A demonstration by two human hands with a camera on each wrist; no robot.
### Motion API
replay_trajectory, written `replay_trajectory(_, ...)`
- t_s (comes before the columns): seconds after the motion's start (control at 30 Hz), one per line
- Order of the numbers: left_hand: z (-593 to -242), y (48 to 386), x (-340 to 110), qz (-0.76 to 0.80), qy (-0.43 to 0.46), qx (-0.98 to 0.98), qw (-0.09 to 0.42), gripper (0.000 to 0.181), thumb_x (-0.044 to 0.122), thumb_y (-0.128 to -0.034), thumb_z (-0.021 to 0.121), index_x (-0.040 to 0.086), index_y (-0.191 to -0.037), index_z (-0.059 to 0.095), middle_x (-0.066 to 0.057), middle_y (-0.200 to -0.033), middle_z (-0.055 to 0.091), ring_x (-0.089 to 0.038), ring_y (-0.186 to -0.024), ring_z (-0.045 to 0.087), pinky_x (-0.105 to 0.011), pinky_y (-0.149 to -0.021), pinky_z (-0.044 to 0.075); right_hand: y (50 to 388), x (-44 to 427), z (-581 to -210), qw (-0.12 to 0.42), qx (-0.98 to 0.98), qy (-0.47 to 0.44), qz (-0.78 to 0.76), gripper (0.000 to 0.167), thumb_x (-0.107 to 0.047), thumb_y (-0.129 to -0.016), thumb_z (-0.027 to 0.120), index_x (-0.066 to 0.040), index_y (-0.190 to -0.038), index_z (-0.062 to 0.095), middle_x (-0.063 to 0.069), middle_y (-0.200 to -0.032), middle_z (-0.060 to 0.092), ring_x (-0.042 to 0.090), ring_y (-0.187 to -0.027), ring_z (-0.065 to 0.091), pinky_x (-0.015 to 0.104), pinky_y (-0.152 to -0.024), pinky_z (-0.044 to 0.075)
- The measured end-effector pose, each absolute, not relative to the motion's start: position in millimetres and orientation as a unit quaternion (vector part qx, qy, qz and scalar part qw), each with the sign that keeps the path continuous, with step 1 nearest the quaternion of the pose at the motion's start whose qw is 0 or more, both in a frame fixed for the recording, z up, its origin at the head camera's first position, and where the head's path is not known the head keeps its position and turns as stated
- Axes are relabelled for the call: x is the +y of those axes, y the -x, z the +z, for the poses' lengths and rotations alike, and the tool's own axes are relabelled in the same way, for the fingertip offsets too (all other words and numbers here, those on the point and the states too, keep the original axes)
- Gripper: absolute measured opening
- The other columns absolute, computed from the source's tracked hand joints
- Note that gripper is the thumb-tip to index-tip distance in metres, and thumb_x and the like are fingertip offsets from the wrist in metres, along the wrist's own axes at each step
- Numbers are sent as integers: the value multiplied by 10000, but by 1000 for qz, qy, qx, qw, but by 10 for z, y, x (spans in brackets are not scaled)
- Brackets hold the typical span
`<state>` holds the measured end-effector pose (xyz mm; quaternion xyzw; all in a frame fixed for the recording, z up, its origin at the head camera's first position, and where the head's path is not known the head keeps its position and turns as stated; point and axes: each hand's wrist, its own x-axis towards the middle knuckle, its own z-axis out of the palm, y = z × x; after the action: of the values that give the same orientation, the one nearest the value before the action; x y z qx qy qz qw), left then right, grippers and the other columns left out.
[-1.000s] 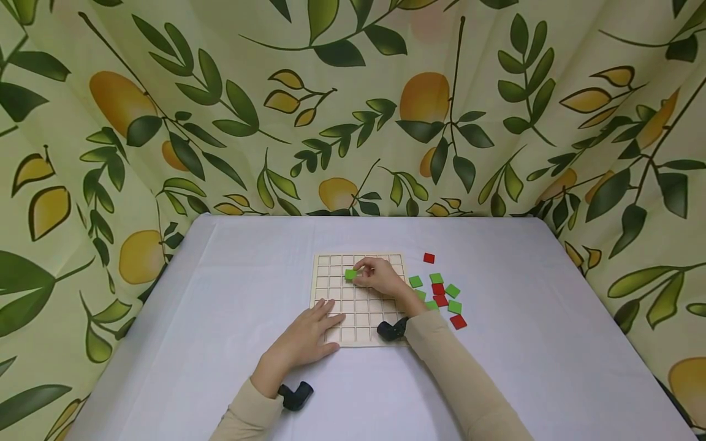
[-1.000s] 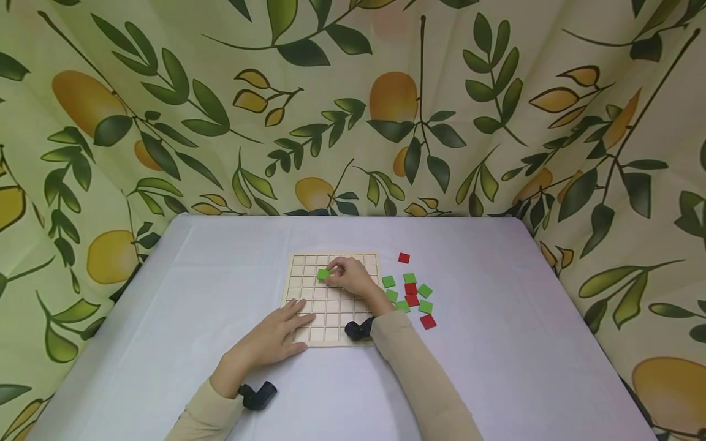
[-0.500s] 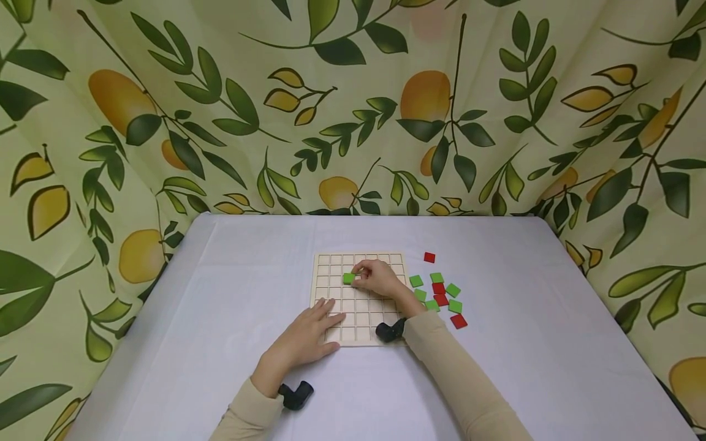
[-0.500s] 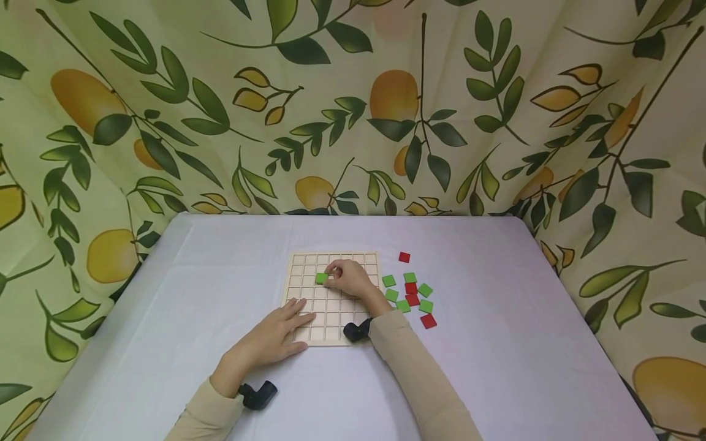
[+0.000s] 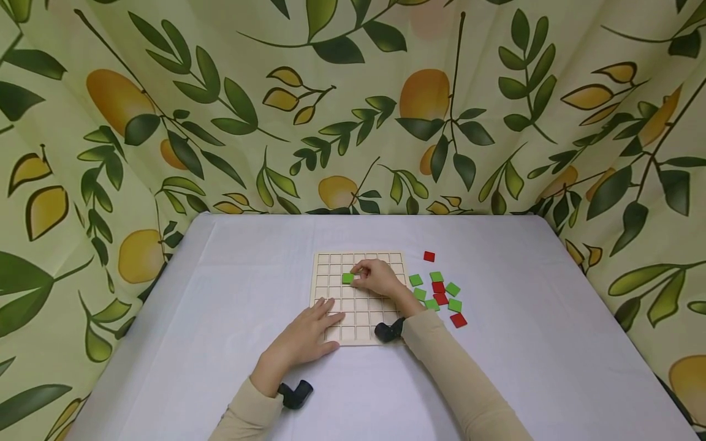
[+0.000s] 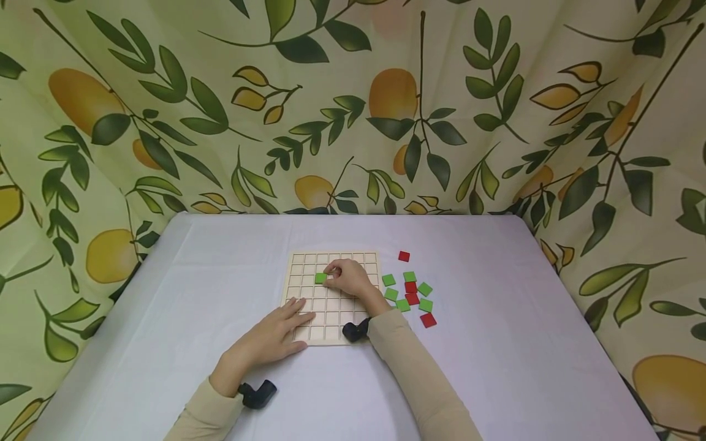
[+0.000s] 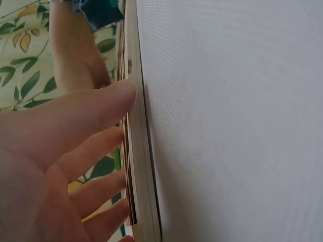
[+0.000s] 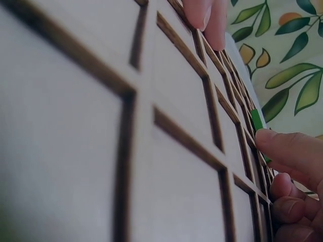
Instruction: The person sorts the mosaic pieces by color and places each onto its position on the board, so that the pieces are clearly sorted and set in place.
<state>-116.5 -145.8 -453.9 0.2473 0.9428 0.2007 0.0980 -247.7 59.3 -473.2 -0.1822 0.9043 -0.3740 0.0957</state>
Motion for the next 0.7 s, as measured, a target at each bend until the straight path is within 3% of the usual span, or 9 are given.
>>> replay_trajectory(0.7, -4528, 1156, -1463, 221, -233, 941, 110, 598, 297, -876, 675, 74, -1400, 495, -187, -1548, 365, -395, -1464, 300, -554, -1181, 309, 2467, 590, -4749, 97, 896, 177, -395, 262, -200, -791, 786, -67, -1011, 733, -10, -656, 549, 74, -585, 433, 176, -562, 357)
